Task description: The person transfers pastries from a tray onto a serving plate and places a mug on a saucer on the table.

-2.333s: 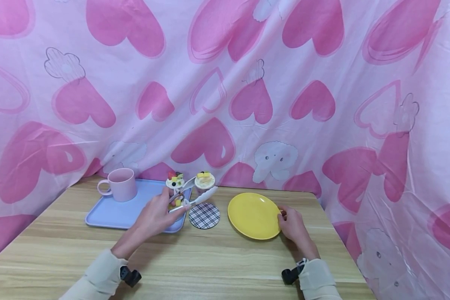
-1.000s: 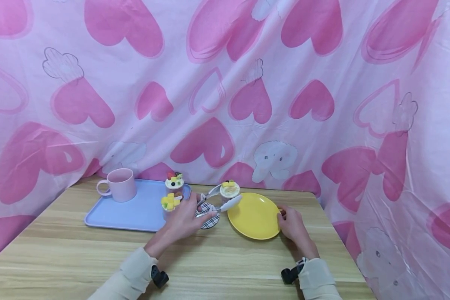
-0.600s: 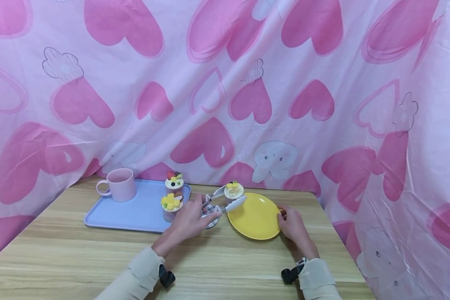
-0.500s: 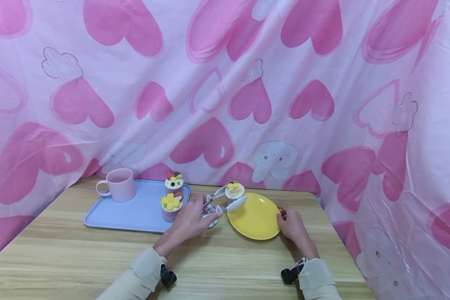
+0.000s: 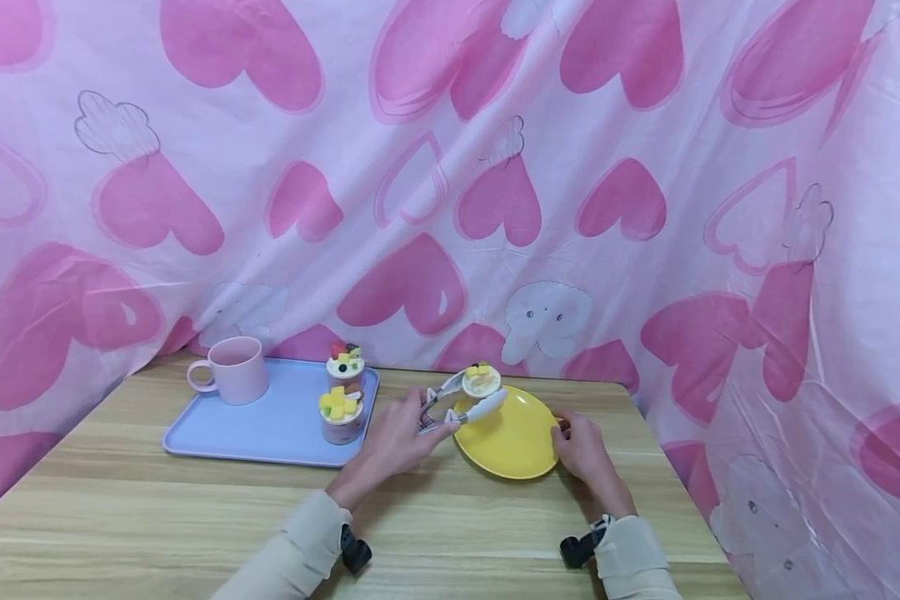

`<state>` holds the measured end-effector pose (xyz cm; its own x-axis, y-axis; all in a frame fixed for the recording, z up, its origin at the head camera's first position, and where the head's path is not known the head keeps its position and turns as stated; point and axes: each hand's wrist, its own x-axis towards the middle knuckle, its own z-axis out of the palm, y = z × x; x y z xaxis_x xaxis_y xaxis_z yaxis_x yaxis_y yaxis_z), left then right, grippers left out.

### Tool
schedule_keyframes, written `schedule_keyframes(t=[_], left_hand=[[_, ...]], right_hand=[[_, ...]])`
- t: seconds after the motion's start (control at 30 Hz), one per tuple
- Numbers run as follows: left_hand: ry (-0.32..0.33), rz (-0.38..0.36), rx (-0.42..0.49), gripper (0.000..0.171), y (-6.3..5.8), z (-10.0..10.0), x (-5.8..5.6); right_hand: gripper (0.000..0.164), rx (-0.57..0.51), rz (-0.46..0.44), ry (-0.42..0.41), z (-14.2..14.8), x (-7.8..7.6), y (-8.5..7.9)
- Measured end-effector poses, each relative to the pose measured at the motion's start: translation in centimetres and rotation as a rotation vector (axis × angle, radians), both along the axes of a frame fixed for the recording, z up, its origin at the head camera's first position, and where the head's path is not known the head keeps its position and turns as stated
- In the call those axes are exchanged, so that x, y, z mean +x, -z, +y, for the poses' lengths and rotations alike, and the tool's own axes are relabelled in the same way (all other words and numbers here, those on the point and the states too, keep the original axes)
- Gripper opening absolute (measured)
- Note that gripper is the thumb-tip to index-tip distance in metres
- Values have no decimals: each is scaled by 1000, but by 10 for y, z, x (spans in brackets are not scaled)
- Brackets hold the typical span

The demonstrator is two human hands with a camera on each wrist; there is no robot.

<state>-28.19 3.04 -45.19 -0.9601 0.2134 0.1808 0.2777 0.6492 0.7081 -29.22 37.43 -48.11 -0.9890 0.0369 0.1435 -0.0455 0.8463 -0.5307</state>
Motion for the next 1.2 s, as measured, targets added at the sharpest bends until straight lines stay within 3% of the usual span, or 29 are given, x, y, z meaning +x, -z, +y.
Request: schedule_keyframes(t=[0.37, 0.63, 1.2], left_hand=[[4, -40, -44, 68, 5, 17, -7], [4, 9, -69, 65, 8, 26, -10], [-33, 23, -122, 69, 16, 57, -12]], right_hand=[[40, 1, 2, 8, 0, 0, -1], [42, -3, -25, 17, -2, 2, -3], [42, -22, -38, 17, -3, 3, -4]])
